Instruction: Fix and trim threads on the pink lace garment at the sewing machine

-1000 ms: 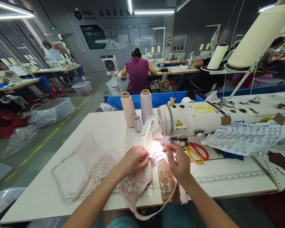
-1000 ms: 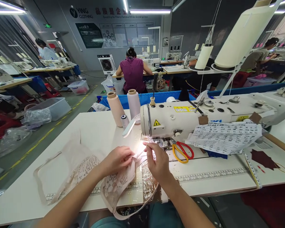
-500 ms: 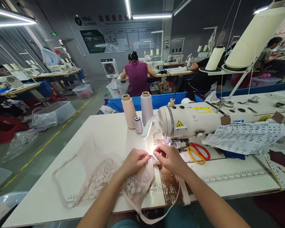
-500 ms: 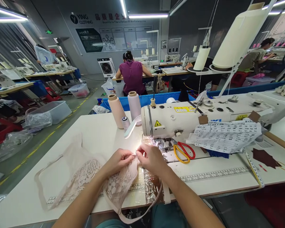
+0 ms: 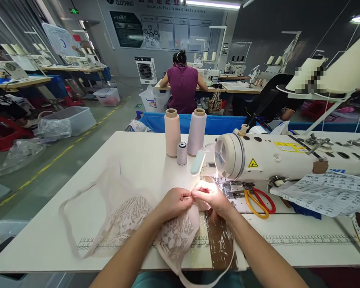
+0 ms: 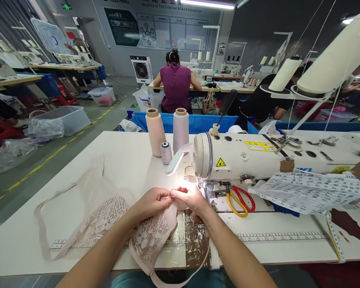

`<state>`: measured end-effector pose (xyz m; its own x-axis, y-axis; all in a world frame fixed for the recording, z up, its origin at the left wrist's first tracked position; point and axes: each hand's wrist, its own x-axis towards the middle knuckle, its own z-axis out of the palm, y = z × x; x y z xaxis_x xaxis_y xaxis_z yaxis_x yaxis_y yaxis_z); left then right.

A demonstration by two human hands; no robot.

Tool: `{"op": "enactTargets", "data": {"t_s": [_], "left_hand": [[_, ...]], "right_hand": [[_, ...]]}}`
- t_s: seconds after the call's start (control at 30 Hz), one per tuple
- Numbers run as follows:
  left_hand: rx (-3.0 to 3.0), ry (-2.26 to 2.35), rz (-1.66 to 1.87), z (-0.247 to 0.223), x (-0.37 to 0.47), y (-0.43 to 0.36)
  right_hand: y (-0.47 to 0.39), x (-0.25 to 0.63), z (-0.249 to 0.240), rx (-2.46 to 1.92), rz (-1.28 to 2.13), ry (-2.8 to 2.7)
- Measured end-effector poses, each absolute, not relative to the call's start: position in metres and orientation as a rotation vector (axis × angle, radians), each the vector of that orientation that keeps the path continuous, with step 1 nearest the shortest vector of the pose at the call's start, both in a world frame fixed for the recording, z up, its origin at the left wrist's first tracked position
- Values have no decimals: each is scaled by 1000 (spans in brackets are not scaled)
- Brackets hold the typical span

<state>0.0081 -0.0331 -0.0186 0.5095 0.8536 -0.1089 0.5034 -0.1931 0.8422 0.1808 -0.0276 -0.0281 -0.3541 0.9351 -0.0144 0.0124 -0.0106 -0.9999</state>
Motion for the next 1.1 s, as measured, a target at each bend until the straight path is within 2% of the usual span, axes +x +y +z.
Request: {"op": "enactTargets", "data": {"t_s": [0.23,0.67,1.0,1.1], "left_hand": [[1765,1075,490,-17,4,-33],[1562,1213,608,-7,-5,-33],[1887,1236,730,-10,2,-39],[2021,1255,736,-14,3,-40]], "right_hand": [[-32,181,-36,-1012,1400,-1576],[-39,182,-32,-1062,680,-1875],[-42,183,-30,-1081,775,-1798],[-39,185,-25,-1139,965,-1702]]}}
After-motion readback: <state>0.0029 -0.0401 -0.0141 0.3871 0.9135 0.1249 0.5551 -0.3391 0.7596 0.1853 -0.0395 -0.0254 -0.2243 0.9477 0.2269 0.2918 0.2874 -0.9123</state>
